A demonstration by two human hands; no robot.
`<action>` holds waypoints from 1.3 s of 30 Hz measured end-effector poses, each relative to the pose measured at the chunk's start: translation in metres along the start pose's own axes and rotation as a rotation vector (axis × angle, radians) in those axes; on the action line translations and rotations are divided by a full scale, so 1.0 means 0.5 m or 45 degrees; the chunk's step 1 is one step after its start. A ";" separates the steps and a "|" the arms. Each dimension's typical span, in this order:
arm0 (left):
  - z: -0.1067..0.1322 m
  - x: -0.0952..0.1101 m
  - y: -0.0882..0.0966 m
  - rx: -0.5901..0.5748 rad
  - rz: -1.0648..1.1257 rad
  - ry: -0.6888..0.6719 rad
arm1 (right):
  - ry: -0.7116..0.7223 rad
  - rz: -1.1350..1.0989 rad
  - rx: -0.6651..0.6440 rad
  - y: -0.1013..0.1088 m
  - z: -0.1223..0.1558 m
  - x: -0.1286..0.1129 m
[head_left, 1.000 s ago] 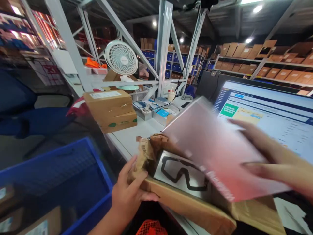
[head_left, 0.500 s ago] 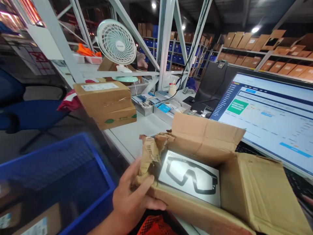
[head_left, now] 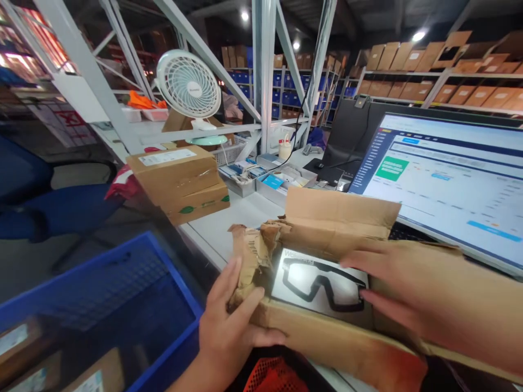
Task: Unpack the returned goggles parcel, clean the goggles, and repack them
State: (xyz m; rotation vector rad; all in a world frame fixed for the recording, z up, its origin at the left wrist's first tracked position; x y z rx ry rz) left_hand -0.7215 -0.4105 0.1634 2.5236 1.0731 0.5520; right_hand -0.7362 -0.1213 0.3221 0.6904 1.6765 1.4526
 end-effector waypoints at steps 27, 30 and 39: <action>-0.069 0.018 0.055 -0.142 -0.077 -0.278 | 0.185 0.261 0.155 -0.031 -0.075 -0.085; -0.084 0.030 0.075 -0.029 -0.154 -0.288 | 0.281 0.279 0.355 0.036 -0.045 -0.114; -0.157 0.043 0.061 -0.034 -0.414 -0.305 | 0.558 0.655 0.713 0.019 -0.024 -0.075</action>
Point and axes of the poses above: each hand's wrist, its own z-axis away from the middle knuckle, its own y-axis out of the back of the hand, x = y × z, the point moved 2 cm from there along -z, towards the middle knuckle, and after that the axes turned 2 degrees about x, right-handed, at the moved point
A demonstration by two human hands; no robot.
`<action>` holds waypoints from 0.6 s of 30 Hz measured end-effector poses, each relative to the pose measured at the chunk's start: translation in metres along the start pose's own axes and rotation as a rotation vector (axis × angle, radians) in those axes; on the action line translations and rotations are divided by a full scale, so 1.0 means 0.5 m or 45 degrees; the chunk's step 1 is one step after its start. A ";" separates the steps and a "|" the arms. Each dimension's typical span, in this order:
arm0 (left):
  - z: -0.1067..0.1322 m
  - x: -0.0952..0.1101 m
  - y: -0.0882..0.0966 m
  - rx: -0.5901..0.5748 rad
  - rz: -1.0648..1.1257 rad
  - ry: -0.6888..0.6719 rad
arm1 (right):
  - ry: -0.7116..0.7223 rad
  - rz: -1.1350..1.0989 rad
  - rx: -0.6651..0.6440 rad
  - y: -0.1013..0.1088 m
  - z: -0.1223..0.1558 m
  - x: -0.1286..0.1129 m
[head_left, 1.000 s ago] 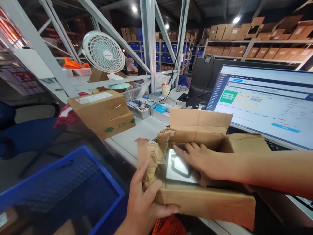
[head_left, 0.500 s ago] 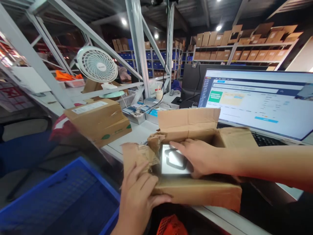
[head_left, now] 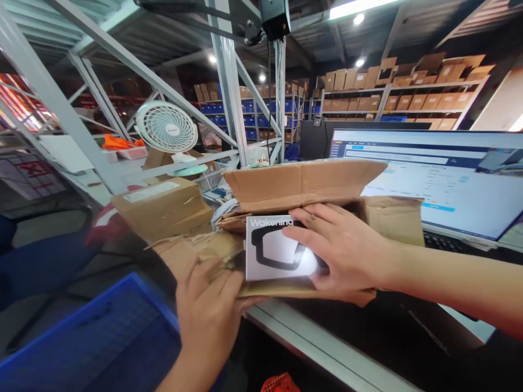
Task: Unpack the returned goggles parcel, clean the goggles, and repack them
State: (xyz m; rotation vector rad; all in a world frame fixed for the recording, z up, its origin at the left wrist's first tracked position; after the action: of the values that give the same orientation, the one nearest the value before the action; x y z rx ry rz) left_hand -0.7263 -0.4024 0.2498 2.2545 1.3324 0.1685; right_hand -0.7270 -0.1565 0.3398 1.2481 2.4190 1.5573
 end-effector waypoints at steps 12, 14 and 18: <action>-0.035 0.028 -0.063 -0.322 0.501 -0.149 | -0.205 -0.422 -0.184 -0.015 0.071 0.064; -0.033 0.032 -0.086 -0.428 0.561 -0.145 | -0.248 -0.495 -0.198 -0.023 0.078 0.069; -0.028 0.033 -0.116 -0.433 0.553 -0.081 | -0.331 -0.589 -0.102 -0.002 0.093 0.101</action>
State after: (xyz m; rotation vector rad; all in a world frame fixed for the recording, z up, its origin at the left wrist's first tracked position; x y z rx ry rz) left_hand -0.7684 -0.3607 0.2314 2.1960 0.7014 0.4347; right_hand -0.7436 -0.0900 0.3354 0.7453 2.2397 1.2583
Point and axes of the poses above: each hand's wrist, its own z-axis away from the middle knuckle, its own y-axis out of the back of the hand, x = y × z, the point moved 2 cm from there along -z, towards the middle knuckle, and after that the axes turned 2 degrees about x, right-handed, at the moved point
